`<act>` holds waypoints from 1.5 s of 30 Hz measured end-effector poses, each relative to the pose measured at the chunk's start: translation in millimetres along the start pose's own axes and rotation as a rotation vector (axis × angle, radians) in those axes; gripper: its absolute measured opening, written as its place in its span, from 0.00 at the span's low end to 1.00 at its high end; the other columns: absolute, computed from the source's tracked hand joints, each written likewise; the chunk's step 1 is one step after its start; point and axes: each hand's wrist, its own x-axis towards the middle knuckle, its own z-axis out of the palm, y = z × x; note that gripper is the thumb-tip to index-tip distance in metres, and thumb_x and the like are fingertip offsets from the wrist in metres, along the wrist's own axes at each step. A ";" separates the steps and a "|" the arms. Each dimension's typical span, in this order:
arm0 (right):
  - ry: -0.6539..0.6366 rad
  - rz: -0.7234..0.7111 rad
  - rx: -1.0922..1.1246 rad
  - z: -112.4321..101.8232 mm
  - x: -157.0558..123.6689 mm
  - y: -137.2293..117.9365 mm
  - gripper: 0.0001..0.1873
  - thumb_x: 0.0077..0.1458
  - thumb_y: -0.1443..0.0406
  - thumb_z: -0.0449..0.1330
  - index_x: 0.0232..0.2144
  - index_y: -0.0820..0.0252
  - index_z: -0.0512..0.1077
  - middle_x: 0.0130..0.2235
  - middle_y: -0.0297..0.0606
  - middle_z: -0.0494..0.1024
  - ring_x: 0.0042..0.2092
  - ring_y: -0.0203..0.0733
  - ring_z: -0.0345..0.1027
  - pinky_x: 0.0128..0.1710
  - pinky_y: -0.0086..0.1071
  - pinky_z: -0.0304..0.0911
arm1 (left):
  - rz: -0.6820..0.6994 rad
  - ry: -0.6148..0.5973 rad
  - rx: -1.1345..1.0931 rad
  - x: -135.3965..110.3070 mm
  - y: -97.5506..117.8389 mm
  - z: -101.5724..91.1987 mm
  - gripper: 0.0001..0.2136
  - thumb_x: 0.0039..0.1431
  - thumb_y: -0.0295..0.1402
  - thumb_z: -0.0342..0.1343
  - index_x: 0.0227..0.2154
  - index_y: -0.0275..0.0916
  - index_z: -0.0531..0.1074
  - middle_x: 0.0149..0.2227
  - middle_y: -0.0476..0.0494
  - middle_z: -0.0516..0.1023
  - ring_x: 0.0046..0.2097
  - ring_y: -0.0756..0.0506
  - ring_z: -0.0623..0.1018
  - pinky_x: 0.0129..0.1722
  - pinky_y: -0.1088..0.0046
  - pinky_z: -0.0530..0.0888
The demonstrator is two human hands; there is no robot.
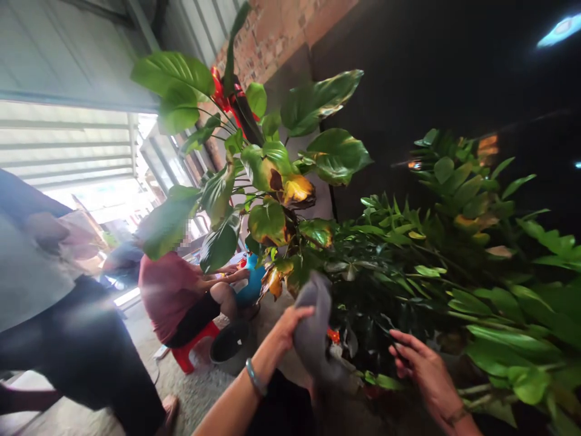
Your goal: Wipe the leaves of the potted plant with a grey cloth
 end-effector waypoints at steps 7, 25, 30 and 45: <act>0.004 -0.027 -0.021 -6.1 4.0 0.0 0.14 0.15 0.69 0.68 0.17 0.55 0.78 0.17 0.35 0.76 0.16 0.34 0.62 0.14 0.26 0.60 | 0.038 -0.224 0.064 -21.3 6.8 -12.7 0.12 0.30 0.31 0.66 0.25 0.35 0.78 0.23 0.45 0.78 0.26 0.44 0.74 0.31 0.67 0.71; -0.039 -0.131 -0.067 -17.7 3.7 1.0 0.14 0.19 0.69 0.67 0.19 0.55 0.77 0.18 0.33 0.76 0.16 0.34 0.63 0.14 0.26 0.63 | -0.344 -0.206 0.047 -69.8 -124.2 9.9 0.10 0.27 0.29 0.65 0.21 0.39 0.78 0.24 0.43 0.79 0.30 0.41 0.77 0.42 0.58 0.71; -0.037 -0.147 -0.089 -21.2 3.2 3.0 0.13 0.20 0.68 0.66 0.19 0.55 0.77 0.18 0.34 0.77 0.17 0.34 0.63 0.14 0.26 0.63 | -0.359 -0.225 0.042 -85.3 -135.8 16.3 0.10 0.27 0.30 0.64 0.20 0.41 0.77 0.28 0.40 0.80 0.40 0.33 0.77 0.49 0.51 0.67; -0.022 -0.235 -0.191 -25.5 15.9 8.4 0.09 0.23 0.64 0.62 0.17 0.54 0.77 0.18 0.37 0.76 0.17 0.37 0.63 0.14 0.28 0.60 | -0.249 -0.118 -0.078 -86.1 -94.9 7.1 0.15 0.27 0.25 0.59 0.26 0.36 0.73 0.23 0.47 0.76 0.27 0.45 0.73 0.31 0.67 0.68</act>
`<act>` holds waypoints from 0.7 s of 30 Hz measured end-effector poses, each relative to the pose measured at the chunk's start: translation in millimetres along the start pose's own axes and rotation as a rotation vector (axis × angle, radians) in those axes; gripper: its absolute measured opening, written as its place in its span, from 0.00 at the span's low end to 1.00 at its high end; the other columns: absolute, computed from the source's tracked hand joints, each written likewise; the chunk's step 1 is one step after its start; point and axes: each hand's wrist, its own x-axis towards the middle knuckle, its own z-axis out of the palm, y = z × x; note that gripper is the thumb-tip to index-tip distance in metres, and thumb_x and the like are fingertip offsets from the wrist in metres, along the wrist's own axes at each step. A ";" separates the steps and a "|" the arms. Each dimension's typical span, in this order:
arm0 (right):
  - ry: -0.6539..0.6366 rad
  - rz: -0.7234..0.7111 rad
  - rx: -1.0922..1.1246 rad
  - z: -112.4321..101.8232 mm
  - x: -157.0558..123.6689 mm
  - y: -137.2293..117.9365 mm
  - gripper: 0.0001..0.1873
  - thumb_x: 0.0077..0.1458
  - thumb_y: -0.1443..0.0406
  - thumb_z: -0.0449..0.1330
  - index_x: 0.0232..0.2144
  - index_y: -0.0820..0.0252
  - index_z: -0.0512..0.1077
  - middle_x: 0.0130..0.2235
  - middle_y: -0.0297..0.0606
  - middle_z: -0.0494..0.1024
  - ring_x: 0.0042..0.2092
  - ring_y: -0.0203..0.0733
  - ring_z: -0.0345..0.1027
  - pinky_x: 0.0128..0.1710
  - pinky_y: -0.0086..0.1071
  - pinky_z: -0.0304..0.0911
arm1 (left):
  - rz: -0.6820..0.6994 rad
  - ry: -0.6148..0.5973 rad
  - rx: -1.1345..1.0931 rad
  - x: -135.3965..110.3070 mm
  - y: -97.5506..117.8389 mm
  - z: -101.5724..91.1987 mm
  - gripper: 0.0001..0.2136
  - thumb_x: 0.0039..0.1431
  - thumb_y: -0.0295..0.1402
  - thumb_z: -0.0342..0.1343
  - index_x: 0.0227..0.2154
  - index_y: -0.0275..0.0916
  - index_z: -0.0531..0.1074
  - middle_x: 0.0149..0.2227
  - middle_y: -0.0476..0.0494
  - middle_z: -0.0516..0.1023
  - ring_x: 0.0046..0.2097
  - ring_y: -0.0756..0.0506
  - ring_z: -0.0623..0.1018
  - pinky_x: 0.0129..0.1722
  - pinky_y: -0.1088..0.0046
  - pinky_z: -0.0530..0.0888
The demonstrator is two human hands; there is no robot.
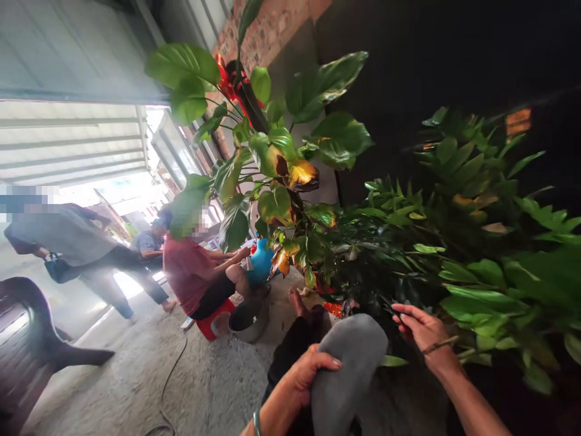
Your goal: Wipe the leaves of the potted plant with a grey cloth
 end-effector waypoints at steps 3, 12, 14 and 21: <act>-0.007 -0.035 -0.016 -0.2 2.2 5.7 0.08 0.25 0.63 0.61 0.16 0.54 0.77 0.18 0.37 0.76 0.17 0.38 0.63 0.13 0.28 0.58 | 0.096 -0.064 -0.021 -6.4 24.8 -6.3 0.17 0.29 0.28 0.62 0.29 0.35 0.73 0.24 0.47 0.76 0.28 0.45 0.73 0.31 0.69 0.68; -0.049 -0.206 -0.215 -2.4 -0.7 2.7 0.15 0.23 0.63 0.63 0.24 0.51 0.78 0.29 0.38 0.81 0.31 0.50 0.74 0.27 0.35 0.70 | 0.489 0.219 -0.040 15.7 131.3 -2.6 0.15 0.36 0.32 0.65 0.32 0.36 0.74 0.24 0.48 0.77 0.27 0.47 0.75 0.31 0.72 0.72; -0.071 -0.179 -0.201 1.4 -8.8 -3.6 0.18 0.22 0.63 0.65 0.25 0.51 0.78 0.33 0.40 0.81 0.36 0.53 0.75 0.30 0.36 0.71 | 0.470 0.281 -0.014 33.2 131.1 -3.7 0.10 0.40 0.31 0.63 0.29 0.36 0.75 0.22 0.49 0.76 0.27 0.48 0.75 0.32 0.72 0.71; -0.227 -0.058 -0.149 -6.7 -19.7 -3.6 0.19 0.26 0.61 0.68 0.29 0.51 0.79 0.35 0.42 0.82 0.44 0.58 0.74 0.32 0.36 0.73 | 0.260 0.158 0.155 26.7 109.5 -14.7 0.06 0.33 0.23 0.62 0.21 0.31 0.76 0.19 0.42 0.77 0.22 0.45 0.73 0.26 0.68 0.69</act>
